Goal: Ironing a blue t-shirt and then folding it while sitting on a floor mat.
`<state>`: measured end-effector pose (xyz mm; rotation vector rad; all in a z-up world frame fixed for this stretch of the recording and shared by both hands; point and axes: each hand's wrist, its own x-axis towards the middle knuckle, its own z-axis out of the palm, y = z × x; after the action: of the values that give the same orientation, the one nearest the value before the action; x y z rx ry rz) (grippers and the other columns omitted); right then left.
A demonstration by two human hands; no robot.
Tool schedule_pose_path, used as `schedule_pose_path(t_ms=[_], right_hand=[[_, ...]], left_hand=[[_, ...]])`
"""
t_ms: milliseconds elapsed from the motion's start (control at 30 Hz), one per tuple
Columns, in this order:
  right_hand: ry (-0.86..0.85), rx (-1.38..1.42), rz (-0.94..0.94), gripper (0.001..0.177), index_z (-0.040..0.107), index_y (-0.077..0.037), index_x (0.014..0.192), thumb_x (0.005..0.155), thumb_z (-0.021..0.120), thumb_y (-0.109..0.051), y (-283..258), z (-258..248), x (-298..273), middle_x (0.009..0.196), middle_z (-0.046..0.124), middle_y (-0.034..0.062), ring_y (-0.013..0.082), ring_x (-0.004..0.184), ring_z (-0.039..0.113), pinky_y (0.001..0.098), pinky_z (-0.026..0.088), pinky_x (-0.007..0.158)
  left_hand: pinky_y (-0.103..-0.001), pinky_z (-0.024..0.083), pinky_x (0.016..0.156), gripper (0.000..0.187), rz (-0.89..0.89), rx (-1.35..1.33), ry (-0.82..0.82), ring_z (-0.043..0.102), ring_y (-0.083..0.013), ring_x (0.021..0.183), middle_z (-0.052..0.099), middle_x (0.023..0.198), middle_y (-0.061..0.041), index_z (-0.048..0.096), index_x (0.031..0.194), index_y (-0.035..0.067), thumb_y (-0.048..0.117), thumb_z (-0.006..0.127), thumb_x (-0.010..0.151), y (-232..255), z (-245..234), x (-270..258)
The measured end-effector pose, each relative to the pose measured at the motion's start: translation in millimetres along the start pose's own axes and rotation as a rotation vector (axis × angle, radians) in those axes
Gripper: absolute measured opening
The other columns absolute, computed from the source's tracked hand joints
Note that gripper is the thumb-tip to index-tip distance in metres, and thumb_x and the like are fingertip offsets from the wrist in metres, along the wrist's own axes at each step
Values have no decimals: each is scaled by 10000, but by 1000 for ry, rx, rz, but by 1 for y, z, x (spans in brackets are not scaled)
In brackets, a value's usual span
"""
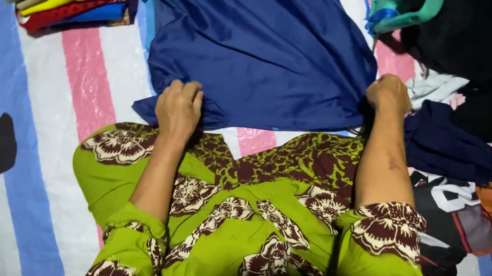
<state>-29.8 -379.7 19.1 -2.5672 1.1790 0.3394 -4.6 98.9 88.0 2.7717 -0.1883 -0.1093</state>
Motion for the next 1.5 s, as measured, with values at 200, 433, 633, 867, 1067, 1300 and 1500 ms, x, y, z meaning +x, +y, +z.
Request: schedule_pose_path(t_ms=[200, 433, 633, 867, 1067, 1300, 1500], right_hand=[[183, 419, -2, 271, 744, -71, 976, 788, 803, -258, 8, 18, 34, 1002, 758, 175, 351, 961, 723, 437, 546, 864], [236, 548, -133, 173, 795, -120, 917, 807, 816, -251, 20, 35, 81, 935, 768, 118, 275, 893, 731, 407, 564, 840], [-284, 234, -37, 536, 719, -147, 1131, 685, 910, -375, -7, -32, 29, 1058, 751, 117, 318, 990, 721, 452, 539, 866], [-471, 57, -87, 592, 739, -100, 1141, 653, 949, -361, 2, -29, 39, 1165, 743, 152, 353, 1123, 700, 465, 540, 937], [-525, 7, -52, 475, 755, -167, 1132, 722, 880, -374, -20, -61, 27, 1200, 739, 104, 341, 1151, 686, 508, 538, 939], [-545, -42, -77, 418, 765, -158, 1141, 766, 847, -323, -43, -61, 19, 1201, 728, 140, 355, 1177, 669, 498, 521, 962], [-517, -29, -161, 419, 764, -123, 1129, 781, 836, -347, -61, -76, 6, 1186, 728, 156, 361, 1176, 664, 522, 501, 973]], left_hand=[[-472, 509, 904, 284, 486, -134, 267, 629, -362, 1080, 668, 1166, -155, 752, 1080, 108, 109, 784, 798, 34, 45, 19], [-488, 499, 887, 242, 637, -257, 149, 632, -370, 1030, 673, 1107, -151, 745, 1056, 102, 134, 766, 817, 137, 78, 54], [-498, 502, 803, 135, 645, -271, 202, 624, -390, 912, 675, 990, -167, 752, 1028, 97, 80, 714, 899, 213, 101, 184], [-470, 555, 829, 189, 733, -254, 158, 678, -385, 983, 689, 1101, -161, 726, 1082, 102, 54, 705, 900, 239, 148, 290], [-537, 561, 693, 206, 681, 303, -120, 712, -417, 828, 699, 962, -205, 706, 1069, 80, 107, 679, 867, 212, 186, 330], [-478, 559, 906, 179, 768, -108, 47, 658, -403, 1059, 633, 1130, -194, 608, 1122, 43, 19, 668, 955, 270, 129, 313], [-410, 532, 896, 517, 942, -542, 256, 559, -445, 1148, 429, 1359, -316, 568, 1287, -12, -132, 655, 793, 300, 79, 277]])
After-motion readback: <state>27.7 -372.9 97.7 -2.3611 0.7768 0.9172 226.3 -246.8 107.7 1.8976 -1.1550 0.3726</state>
